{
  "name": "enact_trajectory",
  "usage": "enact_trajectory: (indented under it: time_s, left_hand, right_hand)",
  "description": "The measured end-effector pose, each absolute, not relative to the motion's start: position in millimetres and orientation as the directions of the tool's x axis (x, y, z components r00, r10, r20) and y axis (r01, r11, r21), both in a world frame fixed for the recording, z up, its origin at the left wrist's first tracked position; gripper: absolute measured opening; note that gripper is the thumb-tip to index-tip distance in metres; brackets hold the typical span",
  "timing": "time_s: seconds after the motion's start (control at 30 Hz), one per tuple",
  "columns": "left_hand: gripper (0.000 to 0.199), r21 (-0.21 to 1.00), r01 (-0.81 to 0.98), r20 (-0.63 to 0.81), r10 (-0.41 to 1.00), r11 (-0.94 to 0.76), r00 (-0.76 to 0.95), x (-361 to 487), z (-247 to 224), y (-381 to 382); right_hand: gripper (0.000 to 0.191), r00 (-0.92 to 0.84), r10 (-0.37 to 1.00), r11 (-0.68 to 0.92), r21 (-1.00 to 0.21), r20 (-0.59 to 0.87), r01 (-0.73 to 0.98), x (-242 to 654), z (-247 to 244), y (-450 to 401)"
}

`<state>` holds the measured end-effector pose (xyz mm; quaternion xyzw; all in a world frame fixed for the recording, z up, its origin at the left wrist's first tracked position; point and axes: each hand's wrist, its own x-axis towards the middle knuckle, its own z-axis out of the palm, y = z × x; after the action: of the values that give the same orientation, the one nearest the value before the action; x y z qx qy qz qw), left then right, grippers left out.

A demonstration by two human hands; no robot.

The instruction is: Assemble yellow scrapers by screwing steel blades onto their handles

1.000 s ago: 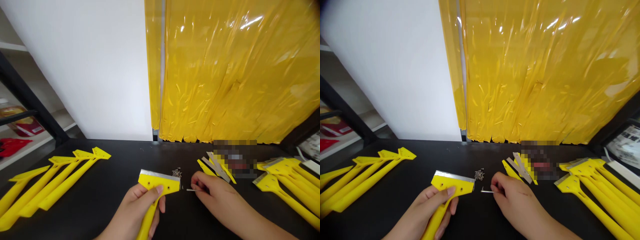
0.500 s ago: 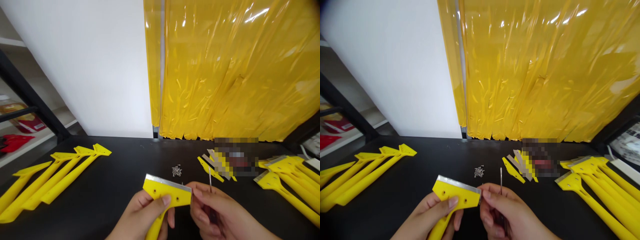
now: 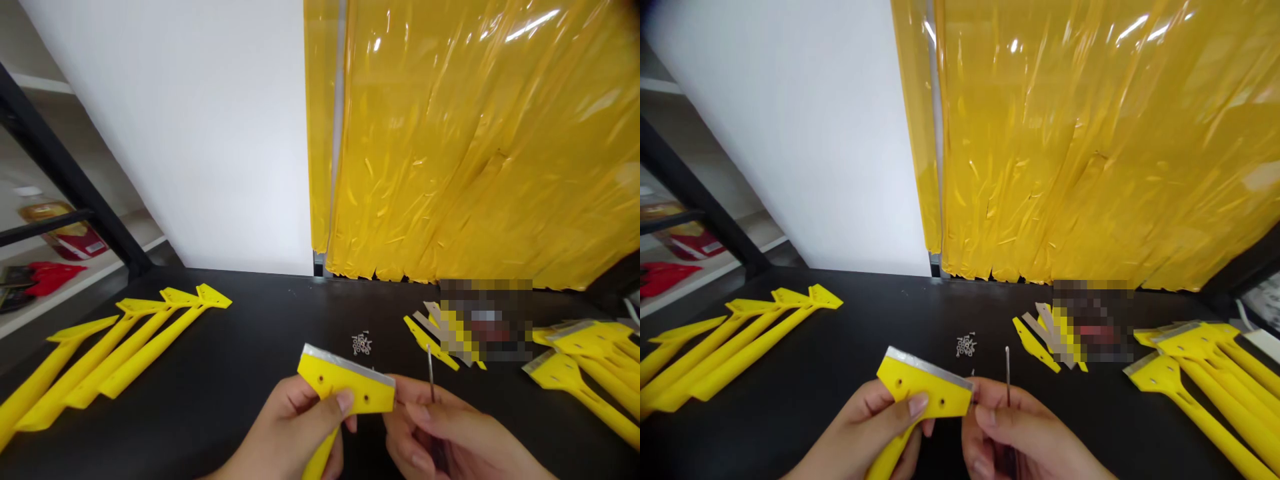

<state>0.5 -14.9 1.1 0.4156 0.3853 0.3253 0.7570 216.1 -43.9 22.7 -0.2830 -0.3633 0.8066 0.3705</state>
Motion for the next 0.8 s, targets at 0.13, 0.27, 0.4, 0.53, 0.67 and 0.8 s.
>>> enact_trajectory:
  time_s: [0.13,0.27,0.4,0.53,0.67,0.8]
  left_hand:
    - [0.054,0.876,-0.165,-0.322,0.803,0.454,0.501,-0.3,2.5,-16.1]
    - [0.054,0.877,-0.173,-0.319,0.813,0.448,0.488,-0.5,3.9,-15.0]
    - [0.056,0.876,-0.159,-0.321,0.797,0.455,0.512,-0.9,5.3,-14.5]
    - [0.06,0.878,-0.139,-0.331,0.791,0.458,0.514,-1.1,1.5,-9.7]
    - [0.062,0.882,-0.132,-0.334,0.796,0.453,0.504,-3.3,-3.8,-7.1]
    - [0.056,0.896,-0.139,-0.333,0.845,0.421,0.418,-7.1,1.7,-14.1]
  right_hand:
    - [0.028,-0.555,0.811,-0.473,-0.766,-0.186,-0.435,218.9,18.4,-42.9]
    - [0.027,-0.56,0.811,-0.448,-0.796,-0.17,-0.407,219.8,15.3,-43.5]
    - [0.029,-0.556,0.814,-0.444,-0.799,-0.169,-0.406,218.9,12.3,-44.6]
    - [0.027,-0.553,0.81,-0.459,-0.799,-0.196,-0.389,219.8,13.1,-43.6]
    - [0.03,-0.576,0.8,-0.441,-0.814,-0.167,-0.377,221.6,19.3,-42.2]
    - [0.028,-0.588,0.786,-0.486,-0.78,-0.193,-0.393,222.1,22.1,-43.5]
